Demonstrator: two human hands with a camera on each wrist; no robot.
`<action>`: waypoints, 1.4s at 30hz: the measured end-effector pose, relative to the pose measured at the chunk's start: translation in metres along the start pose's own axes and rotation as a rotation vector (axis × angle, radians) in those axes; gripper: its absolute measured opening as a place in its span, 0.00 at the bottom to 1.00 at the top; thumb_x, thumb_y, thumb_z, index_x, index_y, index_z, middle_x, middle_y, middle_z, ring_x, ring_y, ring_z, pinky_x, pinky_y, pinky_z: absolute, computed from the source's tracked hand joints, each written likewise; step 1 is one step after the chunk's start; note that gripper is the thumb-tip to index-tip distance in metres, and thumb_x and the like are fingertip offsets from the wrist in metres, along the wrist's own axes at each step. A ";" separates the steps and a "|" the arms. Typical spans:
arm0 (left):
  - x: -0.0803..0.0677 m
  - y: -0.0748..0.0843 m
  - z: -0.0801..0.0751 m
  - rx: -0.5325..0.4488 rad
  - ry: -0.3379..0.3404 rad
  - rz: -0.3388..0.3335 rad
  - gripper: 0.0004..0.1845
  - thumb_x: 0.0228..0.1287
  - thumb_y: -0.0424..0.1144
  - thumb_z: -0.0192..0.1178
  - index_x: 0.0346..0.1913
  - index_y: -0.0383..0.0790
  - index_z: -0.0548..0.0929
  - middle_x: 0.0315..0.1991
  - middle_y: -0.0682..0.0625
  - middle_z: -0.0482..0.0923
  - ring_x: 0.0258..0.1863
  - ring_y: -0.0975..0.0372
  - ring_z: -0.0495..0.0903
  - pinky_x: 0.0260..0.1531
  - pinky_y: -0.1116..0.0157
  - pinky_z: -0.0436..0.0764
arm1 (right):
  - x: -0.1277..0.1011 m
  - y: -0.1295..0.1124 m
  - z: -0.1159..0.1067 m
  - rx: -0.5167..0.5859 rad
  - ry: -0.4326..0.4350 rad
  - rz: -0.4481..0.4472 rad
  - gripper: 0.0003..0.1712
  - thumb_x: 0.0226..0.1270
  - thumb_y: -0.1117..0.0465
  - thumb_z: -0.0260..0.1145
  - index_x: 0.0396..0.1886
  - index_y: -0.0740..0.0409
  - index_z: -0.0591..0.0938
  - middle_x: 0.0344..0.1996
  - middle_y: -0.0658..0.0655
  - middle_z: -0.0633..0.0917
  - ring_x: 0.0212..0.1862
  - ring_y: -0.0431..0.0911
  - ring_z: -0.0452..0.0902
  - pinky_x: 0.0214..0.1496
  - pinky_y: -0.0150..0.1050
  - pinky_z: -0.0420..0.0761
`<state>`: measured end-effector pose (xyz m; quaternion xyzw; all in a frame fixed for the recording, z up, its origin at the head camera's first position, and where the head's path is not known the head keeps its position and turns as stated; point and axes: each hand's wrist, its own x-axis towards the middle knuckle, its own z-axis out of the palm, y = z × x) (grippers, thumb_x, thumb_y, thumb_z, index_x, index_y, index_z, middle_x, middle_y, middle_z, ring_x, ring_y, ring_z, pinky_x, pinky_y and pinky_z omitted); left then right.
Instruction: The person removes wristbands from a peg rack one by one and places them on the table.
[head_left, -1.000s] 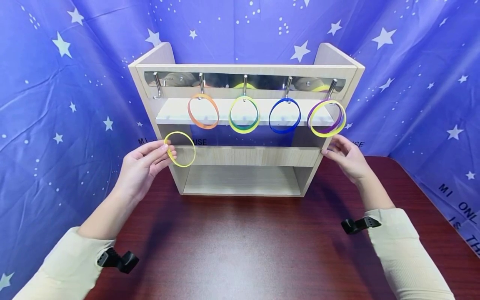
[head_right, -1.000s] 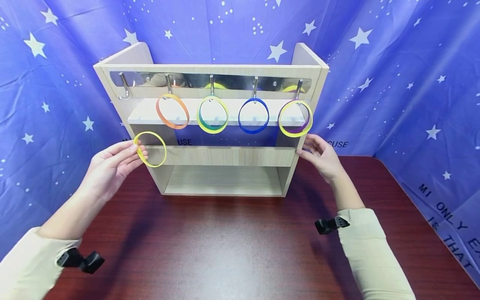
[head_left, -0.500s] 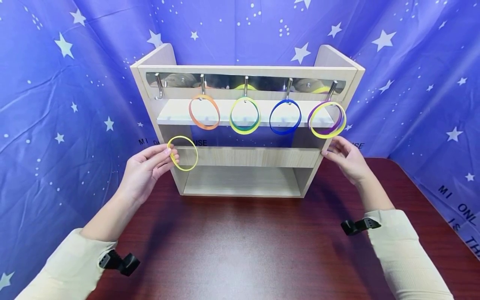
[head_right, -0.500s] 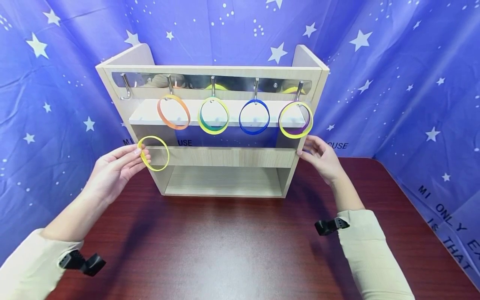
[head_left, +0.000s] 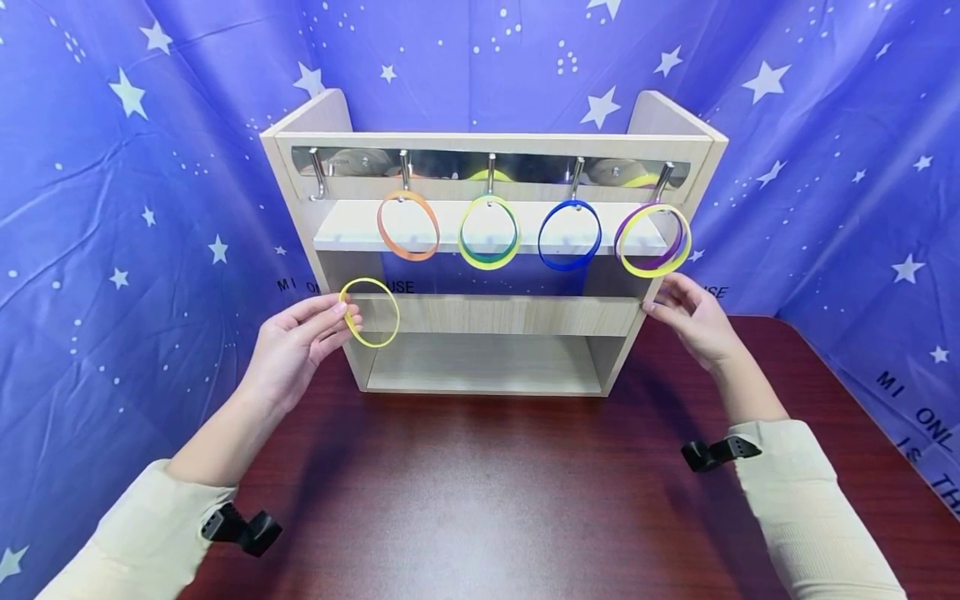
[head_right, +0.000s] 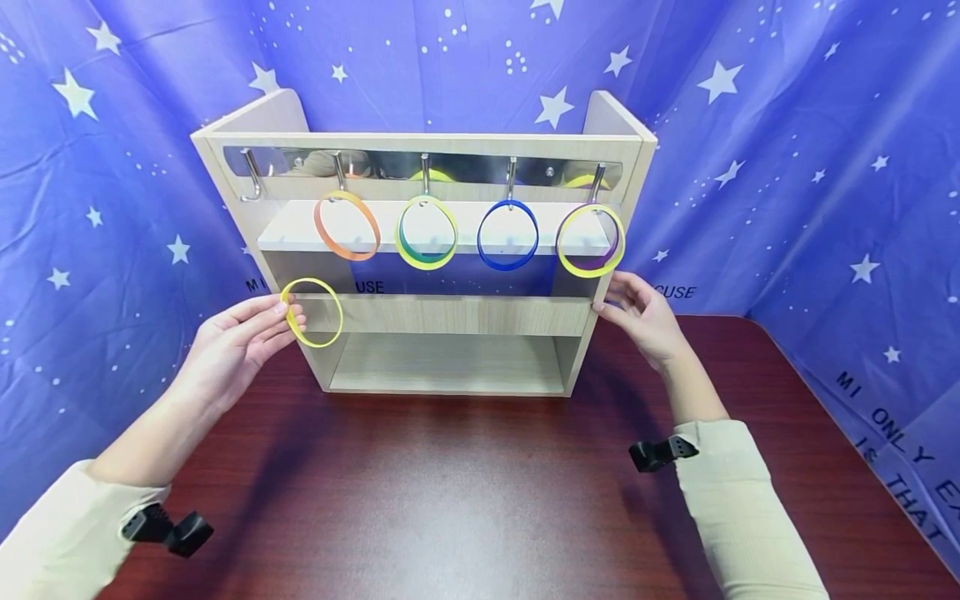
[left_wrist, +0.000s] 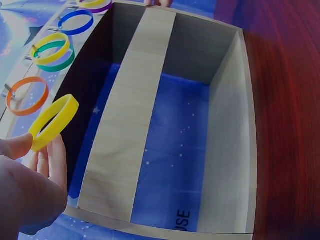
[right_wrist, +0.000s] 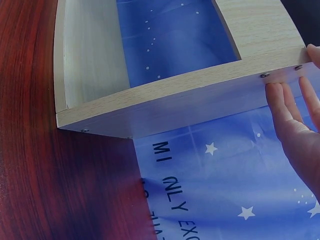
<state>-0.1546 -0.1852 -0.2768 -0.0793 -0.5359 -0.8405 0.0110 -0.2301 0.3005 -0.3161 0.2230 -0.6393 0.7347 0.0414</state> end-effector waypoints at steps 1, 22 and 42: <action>0.000 0.000 0.000 -0.001 0.002 -0.004 0.07 0.66 0.27 0.57 0.38 0.39 0.85 0.34 0.52 0.88 0.35 0.65 0.88 0.43 0.71 0.87 | 0.000 0.000 0.000 -0.001 0.000 0.001 0.22 0.61 0.82 0.55 0.47 0.55 0.79 0.41 0.47 0.83 0.45 0.34 0.81 0.49 0.22 0.82; 0.003 -0.010 0.009 0.028 -0.002 -0.040 0.09 0.66 0.27 0.56 0.37 0.42 0.86 0.33 0.52 0.88 0.35 0.66 0.87 0.43 0.73 0.87 | 0.000 0.000 0.000 -0.010 0.003 0.001 0.22 0.61 0.82 0.56 0.47 0.55 0.78 0.41 0.46 0.83 0.45 0.34 0.81 0.49 0.21 0.82; -0.001 -0.025 0.001 0.073 0.025 -0.113 0.06 0.65 0.29 0.59 0.37 0.42 0.85 0.32 0.53 0.88 0.36 0.67 0.87 0.44 0.72 0.86 | -0.001 0.000 0.000 0.019 -0.003 0.000 0.22 0.62 0.83 0.54 0.48 0.57 0.78 0.41 0.48 0.83 0.44 0.35 0.81 0.49 0.23 0.83</action>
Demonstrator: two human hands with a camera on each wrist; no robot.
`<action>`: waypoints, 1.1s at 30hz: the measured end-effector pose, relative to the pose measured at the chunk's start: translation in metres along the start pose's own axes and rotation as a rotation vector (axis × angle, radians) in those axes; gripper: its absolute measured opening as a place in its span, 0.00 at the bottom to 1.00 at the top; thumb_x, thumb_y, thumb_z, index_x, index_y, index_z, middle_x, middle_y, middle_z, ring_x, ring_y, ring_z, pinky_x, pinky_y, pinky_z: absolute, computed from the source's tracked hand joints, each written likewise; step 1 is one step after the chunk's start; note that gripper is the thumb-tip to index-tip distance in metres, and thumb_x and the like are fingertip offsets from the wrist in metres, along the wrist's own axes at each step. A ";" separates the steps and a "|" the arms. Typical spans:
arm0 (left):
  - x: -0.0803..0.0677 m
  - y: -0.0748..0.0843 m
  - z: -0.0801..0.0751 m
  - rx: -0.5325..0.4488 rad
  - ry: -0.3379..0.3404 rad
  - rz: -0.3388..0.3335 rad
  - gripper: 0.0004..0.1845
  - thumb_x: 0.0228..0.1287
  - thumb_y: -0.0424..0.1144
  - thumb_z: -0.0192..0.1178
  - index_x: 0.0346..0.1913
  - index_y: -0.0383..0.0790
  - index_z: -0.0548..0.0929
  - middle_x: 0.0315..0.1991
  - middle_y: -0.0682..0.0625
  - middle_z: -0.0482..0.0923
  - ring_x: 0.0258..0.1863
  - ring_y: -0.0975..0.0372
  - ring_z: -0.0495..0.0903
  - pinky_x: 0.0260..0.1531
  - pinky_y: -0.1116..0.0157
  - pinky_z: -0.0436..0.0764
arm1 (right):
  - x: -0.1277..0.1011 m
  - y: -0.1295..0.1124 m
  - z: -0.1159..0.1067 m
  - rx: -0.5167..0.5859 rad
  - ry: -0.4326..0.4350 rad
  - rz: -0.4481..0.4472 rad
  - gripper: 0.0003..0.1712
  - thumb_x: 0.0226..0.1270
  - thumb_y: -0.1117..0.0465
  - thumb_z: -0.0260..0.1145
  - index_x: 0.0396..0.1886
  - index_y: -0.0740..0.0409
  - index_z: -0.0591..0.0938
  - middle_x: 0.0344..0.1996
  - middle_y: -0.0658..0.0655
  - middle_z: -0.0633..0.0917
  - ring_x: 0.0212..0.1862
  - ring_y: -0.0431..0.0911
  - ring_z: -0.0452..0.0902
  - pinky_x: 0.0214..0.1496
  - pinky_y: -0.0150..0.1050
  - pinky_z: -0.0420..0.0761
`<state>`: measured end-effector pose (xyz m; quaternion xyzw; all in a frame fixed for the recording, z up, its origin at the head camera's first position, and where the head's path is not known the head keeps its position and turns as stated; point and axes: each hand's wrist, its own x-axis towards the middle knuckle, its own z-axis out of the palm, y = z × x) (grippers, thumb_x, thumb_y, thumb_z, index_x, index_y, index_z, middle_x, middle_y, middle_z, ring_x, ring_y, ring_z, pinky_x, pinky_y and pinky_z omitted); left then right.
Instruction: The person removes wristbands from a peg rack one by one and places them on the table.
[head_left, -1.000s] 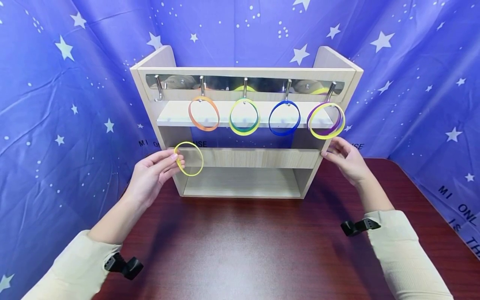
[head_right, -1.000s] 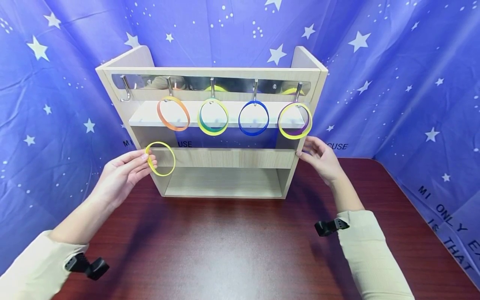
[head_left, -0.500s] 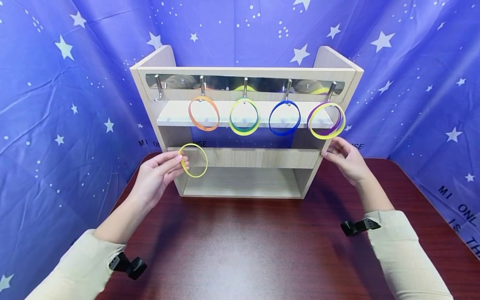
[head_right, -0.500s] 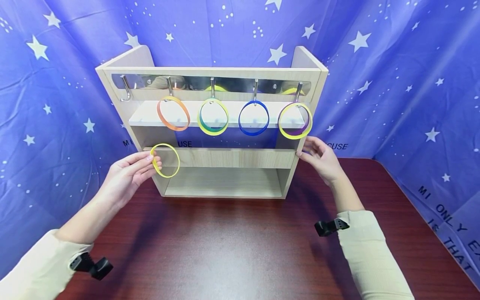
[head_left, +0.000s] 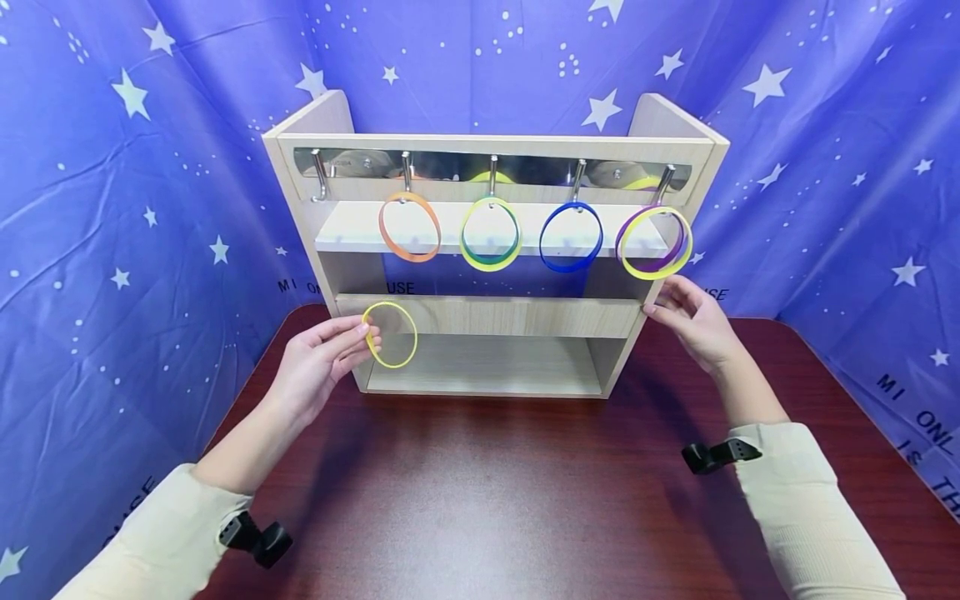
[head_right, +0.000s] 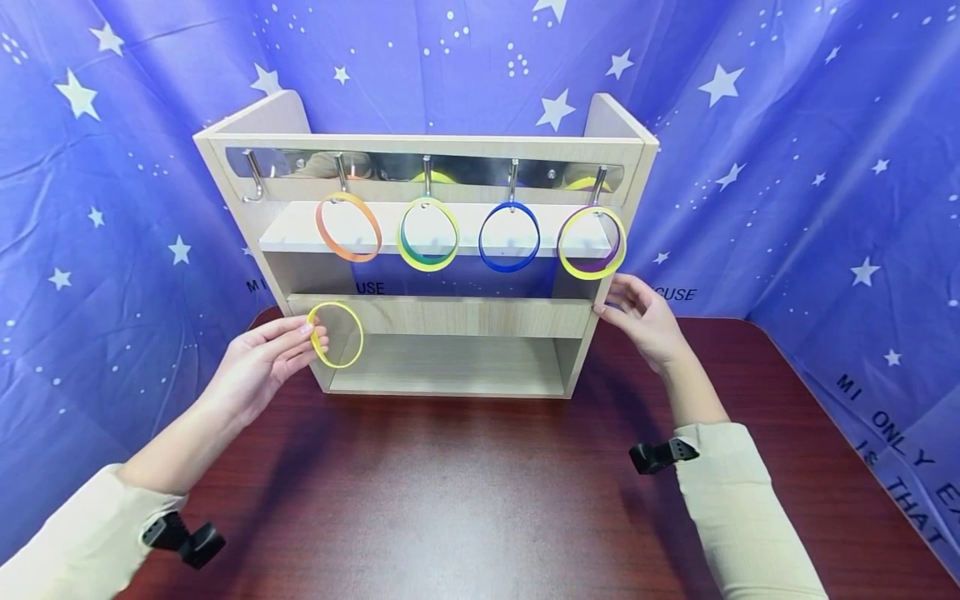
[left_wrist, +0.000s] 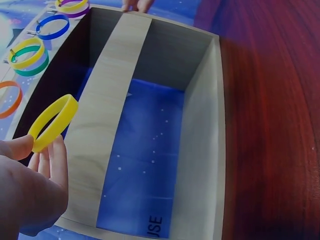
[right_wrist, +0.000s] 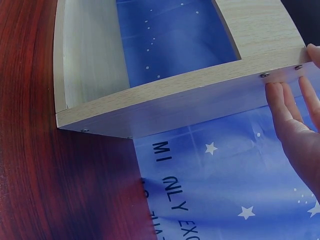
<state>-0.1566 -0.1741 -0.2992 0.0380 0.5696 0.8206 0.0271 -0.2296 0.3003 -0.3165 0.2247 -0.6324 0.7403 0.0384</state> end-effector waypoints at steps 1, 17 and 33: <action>0.000 -0.001 -0.001 0.000 0.001 -0.006 0.05 0.65 0.30 0.59 0.38 0.42 0.85 0.33 0.53 0.88 0.36 0.66 0.87 0.44 0.72 0.86 | 0.000 0.000 0.000 0.001 0.000 0.000 0.22 0.62 0.83 0.54 0.48 0.56 0.78 0.41 0.48 0.83 0.44 0.35 0.81 0.49 0.23 0.83; -0.004 -0.014 -0.008 0.013 0.035 -0.074 0.07 0.66 0.30 0.59 0.36 0.44 0.85 0.32 0.54 0.88 0.36 0.67 0.87 0.46 0.71 0.86 | -0.001 -0.002 0.001 -0.010 0.008 0.007 0.21 0.62 0.82 0.55 0.48 0.58 0.78 0.41 0.48 0.83 0.43 0.35 0.81 0.49 0.22 0.82; -0.004 -0.023 -0.014 0.006 0.038 -0.143 0.08 0.66 0.30 0.58 0.35 0.45 0.85 0.32 0.54 0.88 0.36 0.68 0.87 0.46 0.72 0.86 | -0.001 0.000 0.000 -0.019 0.018 0.017 0.21 0.62 0.81 0.55 0.49 0.56 0.78 0.41 0.47 0.82 0.44 0.34 0.81 0.49 0.21 0.82</action>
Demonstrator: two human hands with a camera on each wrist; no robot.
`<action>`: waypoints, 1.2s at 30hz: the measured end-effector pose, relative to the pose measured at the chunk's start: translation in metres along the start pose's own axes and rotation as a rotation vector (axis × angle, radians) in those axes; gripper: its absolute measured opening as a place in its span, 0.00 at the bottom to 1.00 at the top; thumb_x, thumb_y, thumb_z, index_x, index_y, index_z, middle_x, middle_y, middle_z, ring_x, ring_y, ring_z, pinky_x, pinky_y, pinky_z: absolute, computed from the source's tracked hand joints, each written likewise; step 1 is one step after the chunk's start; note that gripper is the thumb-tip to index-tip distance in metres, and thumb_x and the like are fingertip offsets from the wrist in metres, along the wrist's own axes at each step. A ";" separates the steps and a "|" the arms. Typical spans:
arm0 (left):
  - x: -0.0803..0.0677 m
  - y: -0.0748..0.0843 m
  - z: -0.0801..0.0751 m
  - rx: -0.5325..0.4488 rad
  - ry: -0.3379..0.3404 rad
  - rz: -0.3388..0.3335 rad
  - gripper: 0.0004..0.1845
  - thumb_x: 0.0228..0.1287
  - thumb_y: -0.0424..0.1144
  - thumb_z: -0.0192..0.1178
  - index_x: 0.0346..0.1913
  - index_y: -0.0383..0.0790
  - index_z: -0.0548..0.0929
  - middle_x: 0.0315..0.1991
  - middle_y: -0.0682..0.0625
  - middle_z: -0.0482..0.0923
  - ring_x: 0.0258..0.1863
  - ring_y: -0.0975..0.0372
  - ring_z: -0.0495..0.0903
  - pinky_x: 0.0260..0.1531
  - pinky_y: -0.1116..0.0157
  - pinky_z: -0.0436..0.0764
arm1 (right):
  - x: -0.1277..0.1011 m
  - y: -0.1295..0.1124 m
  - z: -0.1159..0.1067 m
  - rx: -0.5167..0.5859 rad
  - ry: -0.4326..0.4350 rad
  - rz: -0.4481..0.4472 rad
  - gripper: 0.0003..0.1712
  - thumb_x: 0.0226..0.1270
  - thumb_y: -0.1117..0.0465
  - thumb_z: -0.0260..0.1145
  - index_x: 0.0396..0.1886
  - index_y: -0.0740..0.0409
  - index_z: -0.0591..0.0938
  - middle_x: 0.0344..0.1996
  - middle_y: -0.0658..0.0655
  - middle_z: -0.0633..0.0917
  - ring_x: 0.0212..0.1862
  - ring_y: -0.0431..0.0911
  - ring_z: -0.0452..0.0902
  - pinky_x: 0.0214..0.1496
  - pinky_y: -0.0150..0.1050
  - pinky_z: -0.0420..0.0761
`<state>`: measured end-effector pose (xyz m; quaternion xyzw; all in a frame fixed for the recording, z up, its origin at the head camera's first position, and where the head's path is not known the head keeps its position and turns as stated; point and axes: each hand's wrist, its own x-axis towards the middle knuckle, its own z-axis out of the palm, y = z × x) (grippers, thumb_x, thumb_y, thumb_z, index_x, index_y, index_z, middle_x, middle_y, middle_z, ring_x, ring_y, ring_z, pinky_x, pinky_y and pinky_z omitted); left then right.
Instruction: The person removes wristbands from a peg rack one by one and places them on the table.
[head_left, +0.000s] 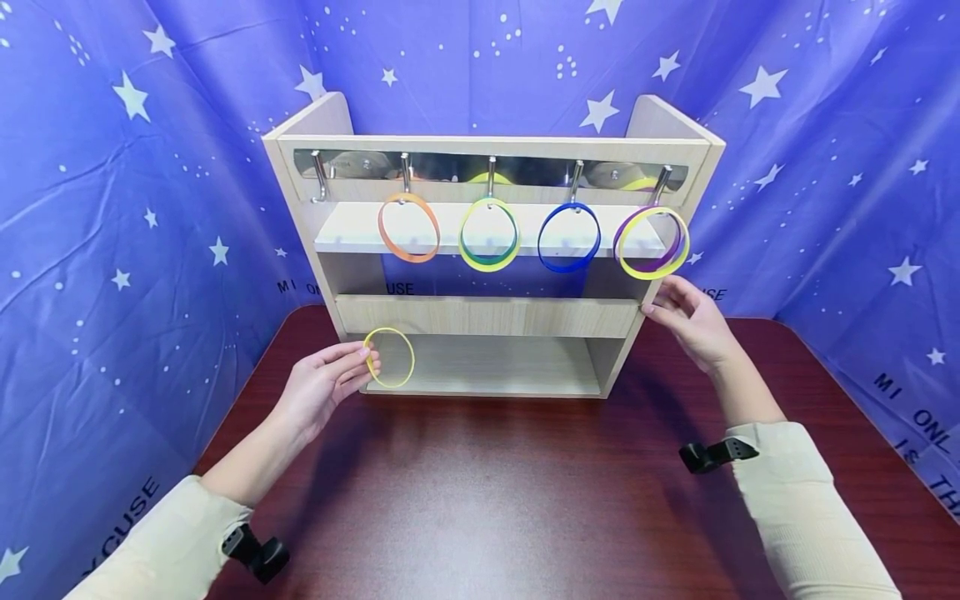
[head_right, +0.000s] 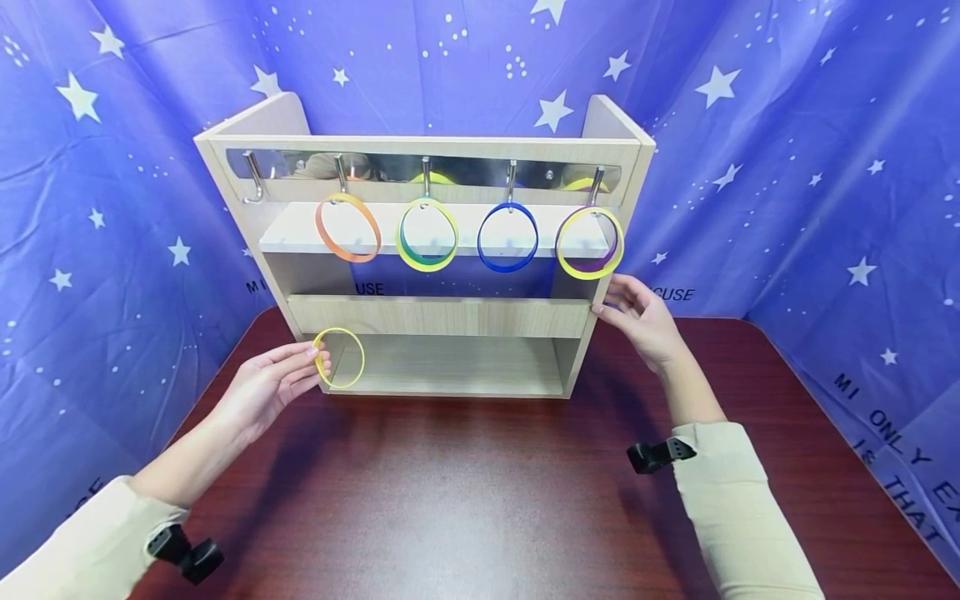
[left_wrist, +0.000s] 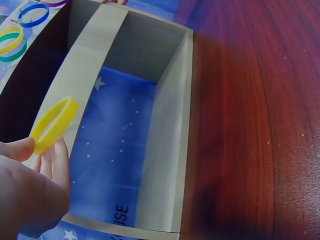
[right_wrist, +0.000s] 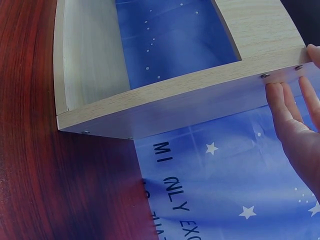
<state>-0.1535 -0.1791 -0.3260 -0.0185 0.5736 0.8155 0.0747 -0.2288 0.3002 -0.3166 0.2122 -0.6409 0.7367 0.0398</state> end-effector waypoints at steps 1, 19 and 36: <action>0.000 -0.001 0.000 -0.001 0.002 -0.003 0.08 0.66 0.30 0.58 0.35 0.45 0.85 0.32 0.54 0.88 0.36 0.68 0.87 0.46 0.72 0.86 | 0.000 0.000 0.000 0.000 0.001 0.002 0.21 0.63 0.81 0.55 0.49 0.56 0.78 0.41 0.47 0.82 0.44 0.34 0.81 0.49 0.21 0.82; -0.002 -0.017 -0.010 0.036 0.023 -0.031 0.12 0.68 0.28 0.55 0.33 0.47 0.84 0.30 0.57 0.87 0.35 0.68 0.86 0.44 0.72 0.87 | 0.000 0.000 0.003 0.033 0.014 0.013 0.22 0.62 0.81 0.55 0.47 0.53 0.79 0.41 0.46 0.83 0.44 0.35 0.81 0.49 0.22 0.82; -0.005 -0.032 -0.019 0.038 0.014 -0.082 0.10 0.68 0.28 0.55 0.35 0.46 0.82 0.31 0.57 0.87 0.36 0.68 0.86 0.45 0.72 0.86 | 0.000 0.001 0.002 0.037 0.016 0.006 0.23 0.62 0.81 0.55 0.47 0.53 0.79 0.40 0.46 0.83 0.43 0.35 0.80 0.48 0.22 0.82</action>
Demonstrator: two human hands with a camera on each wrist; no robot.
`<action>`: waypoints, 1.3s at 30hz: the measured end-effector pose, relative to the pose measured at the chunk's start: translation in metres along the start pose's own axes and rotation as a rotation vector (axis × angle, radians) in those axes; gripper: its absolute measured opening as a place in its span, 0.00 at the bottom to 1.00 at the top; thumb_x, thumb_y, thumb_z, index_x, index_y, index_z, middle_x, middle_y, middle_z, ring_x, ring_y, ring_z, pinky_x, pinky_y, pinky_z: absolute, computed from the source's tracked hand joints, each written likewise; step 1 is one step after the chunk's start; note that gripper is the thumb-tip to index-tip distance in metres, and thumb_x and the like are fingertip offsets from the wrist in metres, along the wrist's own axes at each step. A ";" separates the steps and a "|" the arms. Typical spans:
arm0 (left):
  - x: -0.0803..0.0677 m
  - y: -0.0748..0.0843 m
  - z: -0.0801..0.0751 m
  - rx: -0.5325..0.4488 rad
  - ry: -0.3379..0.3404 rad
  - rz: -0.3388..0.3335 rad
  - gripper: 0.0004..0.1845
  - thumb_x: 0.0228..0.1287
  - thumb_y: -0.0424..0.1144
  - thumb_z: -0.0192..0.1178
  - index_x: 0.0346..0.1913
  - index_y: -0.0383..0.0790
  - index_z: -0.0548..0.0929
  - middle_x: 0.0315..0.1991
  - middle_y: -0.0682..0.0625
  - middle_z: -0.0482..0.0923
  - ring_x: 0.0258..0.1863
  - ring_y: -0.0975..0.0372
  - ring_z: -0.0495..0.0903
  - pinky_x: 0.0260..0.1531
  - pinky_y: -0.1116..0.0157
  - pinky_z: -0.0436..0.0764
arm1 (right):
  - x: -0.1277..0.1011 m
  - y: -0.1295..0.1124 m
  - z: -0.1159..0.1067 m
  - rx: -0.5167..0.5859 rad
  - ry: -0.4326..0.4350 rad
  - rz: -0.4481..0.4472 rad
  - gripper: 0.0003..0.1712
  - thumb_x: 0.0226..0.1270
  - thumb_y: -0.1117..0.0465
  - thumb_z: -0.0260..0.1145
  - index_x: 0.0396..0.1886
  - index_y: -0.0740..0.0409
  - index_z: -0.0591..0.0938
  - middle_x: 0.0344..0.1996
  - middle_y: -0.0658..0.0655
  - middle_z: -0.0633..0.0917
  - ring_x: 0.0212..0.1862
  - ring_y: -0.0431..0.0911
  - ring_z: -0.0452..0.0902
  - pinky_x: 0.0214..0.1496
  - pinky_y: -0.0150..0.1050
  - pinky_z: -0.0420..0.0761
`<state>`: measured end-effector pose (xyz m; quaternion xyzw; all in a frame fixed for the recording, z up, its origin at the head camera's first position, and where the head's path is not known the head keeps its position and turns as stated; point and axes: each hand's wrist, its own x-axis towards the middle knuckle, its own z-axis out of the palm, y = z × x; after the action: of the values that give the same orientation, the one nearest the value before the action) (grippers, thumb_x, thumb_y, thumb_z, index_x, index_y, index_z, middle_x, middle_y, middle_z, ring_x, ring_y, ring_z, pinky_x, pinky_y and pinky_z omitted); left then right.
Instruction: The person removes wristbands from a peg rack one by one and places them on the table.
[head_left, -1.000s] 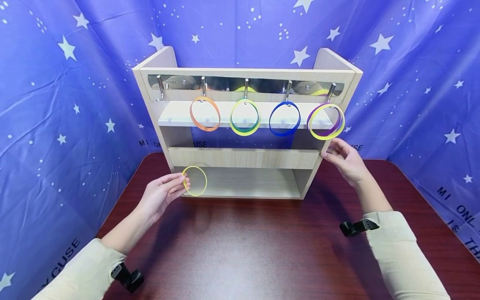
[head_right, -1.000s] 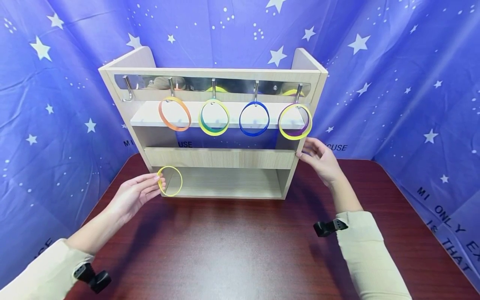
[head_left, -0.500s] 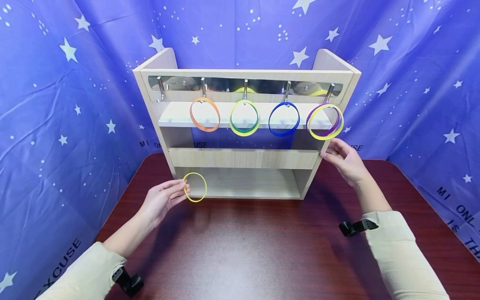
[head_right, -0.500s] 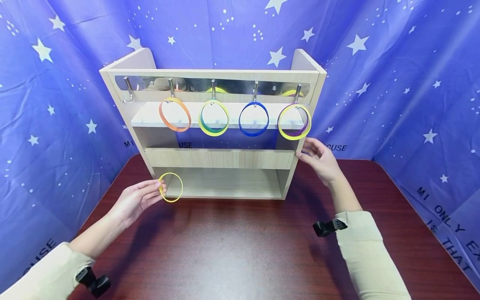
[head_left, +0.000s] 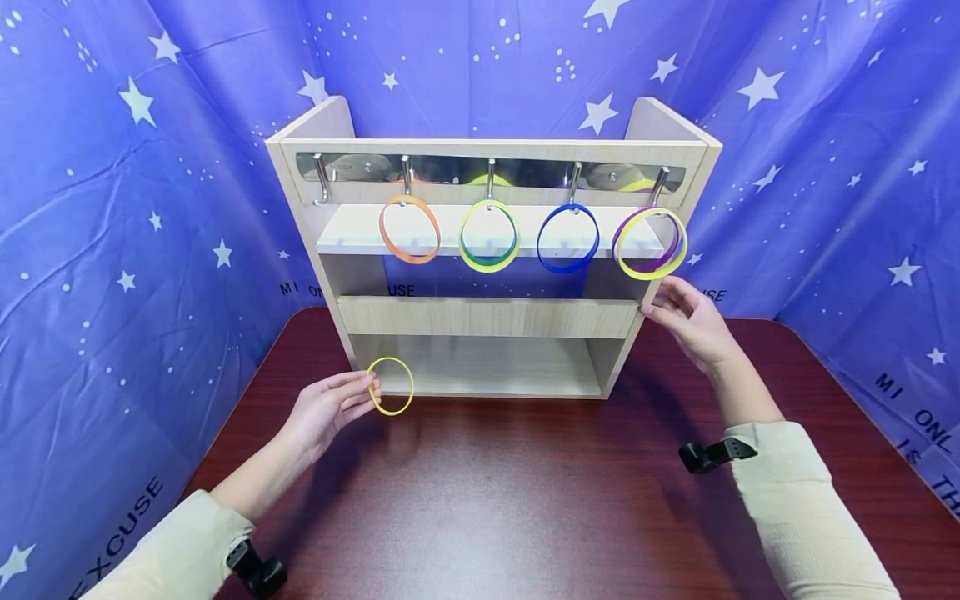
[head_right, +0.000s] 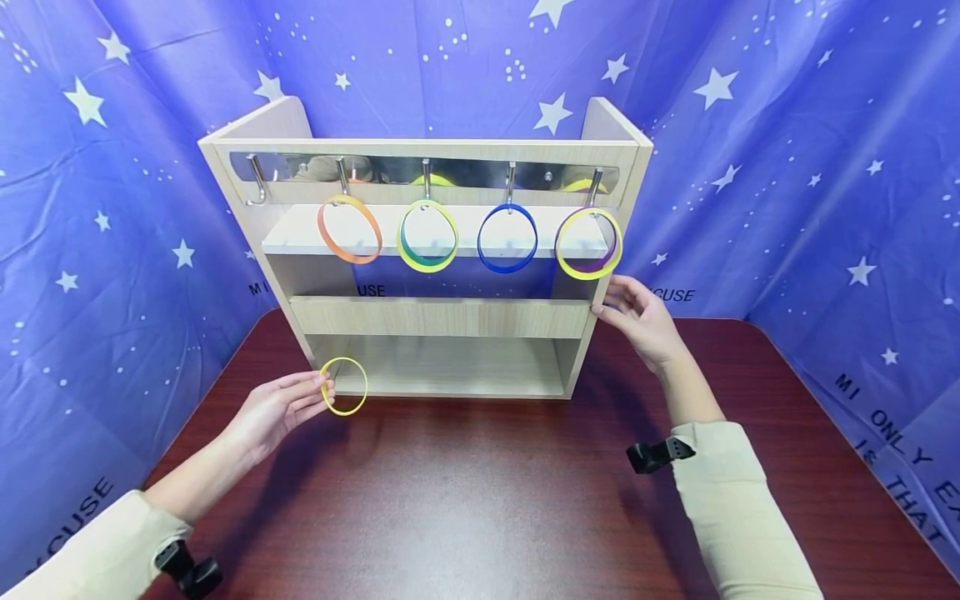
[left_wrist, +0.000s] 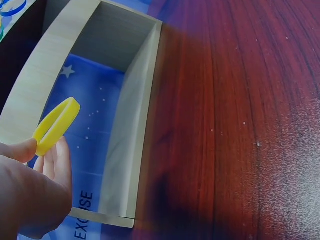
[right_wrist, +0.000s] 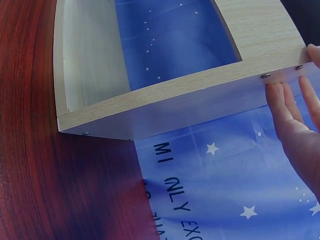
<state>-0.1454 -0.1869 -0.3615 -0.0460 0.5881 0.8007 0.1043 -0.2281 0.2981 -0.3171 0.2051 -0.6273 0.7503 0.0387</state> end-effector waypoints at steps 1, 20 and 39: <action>0.000 -0.001 0.000 0.002 0.002 -0.002 0.09 0.68 0.28 0.55 0.35 0.46 0.82 0.31 0.57 0.87 0.37 0.68 0.86 0.45 0.72 0.86 | 0.000 0.000 0.000 -0.003 0.000 -0.001 0.23 0.62 0.81 0.55 0.47 0.53 0.79 0.40 0.46 0.83 0.43 0.35 0.80 0.48 0.22 0.82; 0.000 -0.017 -0.011 0.052 0.046 -0.041 0.05 0.67 0.30 0.56 0.43 0.39 0.80 0.30 0.58 0.86 0.37 0.68 0.85 0.45 0.72 0.86 | 0.000 0.000 0.001 0.011 -0.010 -0.008 0.23 0.62 0.82 0.55 0.47 0.54 0.79 0.41 0.47 0.83 0.44 0.35 0.81 0.49 0.23 0.82; 0.000 -0.033 -0.021 0.112 0.076 -0.070 0.10 0.67 0.30 0.56 0.50 0.34 0.78 0.32 0.58 0.86 0.38 0.68 0.85 0.45 0.73 0.86 | -0.001 -0.001 0.000 -0.006 -0.002 0.011 0.22 0.63 0.80 0.55 0.47 0.52 0.79 0.40 0.46 0.82 0.45 0.34 0.80 0.49 0.22 0.82</action>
<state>-0.1387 -0.1972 -0.3989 -0.0911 0.6338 0.7599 0.1124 -0.2269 0.2980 -0.3167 0.2026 -0.6306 0.7484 0.0345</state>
